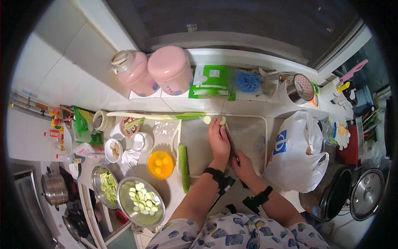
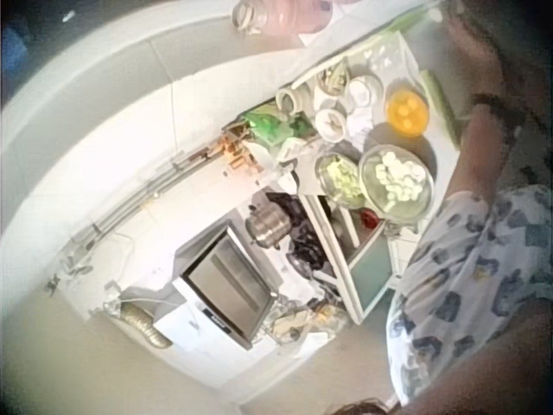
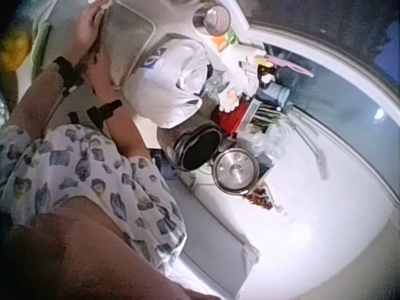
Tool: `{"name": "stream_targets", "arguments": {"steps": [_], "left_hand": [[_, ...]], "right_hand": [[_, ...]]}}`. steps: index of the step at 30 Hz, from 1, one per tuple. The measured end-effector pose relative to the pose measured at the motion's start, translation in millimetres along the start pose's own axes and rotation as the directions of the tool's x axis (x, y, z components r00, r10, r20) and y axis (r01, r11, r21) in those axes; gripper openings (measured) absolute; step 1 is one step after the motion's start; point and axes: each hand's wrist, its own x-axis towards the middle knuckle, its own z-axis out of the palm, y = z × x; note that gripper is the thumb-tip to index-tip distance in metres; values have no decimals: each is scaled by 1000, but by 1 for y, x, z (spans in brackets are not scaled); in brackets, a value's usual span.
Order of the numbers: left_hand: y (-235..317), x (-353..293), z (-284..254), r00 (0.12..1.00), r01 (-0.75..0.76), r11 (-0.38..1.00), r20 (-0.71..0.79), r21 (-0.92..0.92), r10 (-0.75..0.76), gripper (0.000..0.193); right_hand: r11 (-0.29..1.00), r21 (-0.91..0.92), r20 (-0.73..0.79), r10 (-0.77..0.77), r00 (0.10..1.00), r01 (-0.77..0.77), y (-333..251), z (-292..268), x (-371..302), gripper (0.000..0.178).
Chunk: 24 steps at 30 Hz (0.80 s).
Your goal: The recorder slices a green vegetable on a cutting board, washes the slices in a bowl, and then prepares a leek or large green onion.
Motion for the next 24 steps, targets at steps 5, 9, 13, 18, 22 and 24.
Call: {"name": "stream_targets", "arguments": {"steps": [5, 9, 13, 18, 22, 24], "left_hand": [[-19, 2, -19, 999, -27, 1000, 35, -1, 27, 33], [-32, 27, -37, 973, -230, 927, 79, 297, 216, 35], [-29, 27, -33, 956, -208, 949, 256, 236, 145, 34], [-41, 24, -27, 963, -205, 973, 201, 103, 181, 33], [-47, 3, -17, 970, -179, 968, 197, 173, 145, 33], [-7, -1, -21, 965, 69, 998, 252, -3, -66, 33]], "right_hand": [[992, 70, -34, 109, 994, -106, -6, -10, -23, 18], [934, -350, -191, -151, 970, 77, -1, -14, -25, 15], [843, -528, -141, -200, 970, 97, -17, -32, -32, 14], [917, -399, -177, -68, 982, -9, 0, -41, -22, 18], [994, -100, -81, 33, 996, -41, 10, -10, 0, 22], [991, -37, -32, 131, 991, -132, 2, 2, 4, 23]]}}
